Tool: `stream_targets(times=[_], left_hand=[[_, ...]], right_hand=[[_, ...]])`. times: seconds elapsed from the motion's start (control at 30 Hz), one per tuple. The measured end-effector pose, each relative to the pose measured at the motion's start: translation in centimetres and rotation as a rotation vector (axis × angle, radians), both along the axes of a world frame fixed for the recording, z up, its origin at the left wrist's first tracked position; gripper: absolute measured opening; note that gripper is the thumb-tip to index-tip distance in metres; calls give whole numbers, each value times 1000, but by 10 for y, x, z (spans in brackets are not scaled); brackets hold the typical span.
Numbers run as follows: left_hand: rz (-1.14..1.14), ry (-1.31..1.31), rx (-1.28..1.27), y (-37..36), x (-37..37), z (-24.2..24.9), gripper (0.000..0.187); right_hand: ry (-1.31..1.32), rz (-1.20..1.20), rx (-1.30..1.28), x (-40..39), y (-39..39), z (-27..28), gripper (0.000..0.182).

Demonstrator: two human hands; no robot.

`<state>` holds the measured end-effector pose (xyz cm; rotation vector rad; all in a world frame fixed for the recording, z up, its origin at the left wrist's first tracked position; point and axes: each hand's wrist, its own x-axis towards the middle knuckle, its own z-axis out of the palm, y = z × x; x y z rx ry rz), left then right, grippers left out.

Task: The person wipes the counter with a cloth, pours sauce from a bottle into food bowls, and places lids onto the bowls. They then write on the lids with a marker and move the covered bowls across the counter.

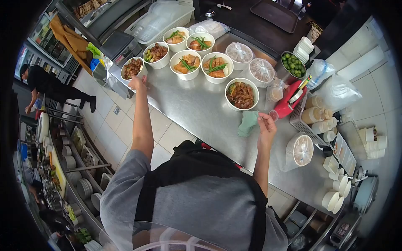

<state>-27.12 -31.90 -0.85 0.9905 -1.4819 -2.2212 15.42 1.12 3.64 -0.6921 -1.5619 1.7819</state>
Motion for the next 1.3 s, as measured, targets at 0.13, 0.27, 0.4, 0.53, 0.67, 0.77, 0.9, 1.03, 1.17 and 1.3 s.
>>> stream_targets(times=[0.13, 0.27, 0.4, 0.53, 0.67, 0.77, 0.9, 1.03, 1.17, 1.3], left_hand=[[-205, 149, -44, -19, 15, -20, 44], [-456, 178, -55, -30, 93, -18, 34], [-899, 114, 4, -45, 160, 10, 22], [-1317, 54, -152, -39, 156, 15, 13], [-1753, 80, -269, -1, 129, 27, 14], [-2060, 72, -379, 32, 107, 32, 15], [-2298, 31, -485, 73, 99, 51, 21], [-2285, 33, -577, 92, 99, 58, 24], [-2312, 47, -579, 92, 91, 44, 22], [-2297, 52, -619, 91, 96, 52, 22]], right_hand=[[-73, 29, 57, -3, -10, 8, 13], [-123, 115, 141, -5, -23, 4, 13], [-157, 240, 317, -19, -43, 6, 14], [-138, 357, 491, -54, -62, 13, 15], [-146, 487, 777, -104, -70, 6, 14], [-105, 507, 898, -147, -70, -9, 14], [52, 685, 862, -195, -71, -8, 15], [57, 881, 909, -205, -76, -1, 15], [-22, 888, 1178, -198, -72, -3, 15], [-106, 894, 1364, -179, -58, 7, 16]])
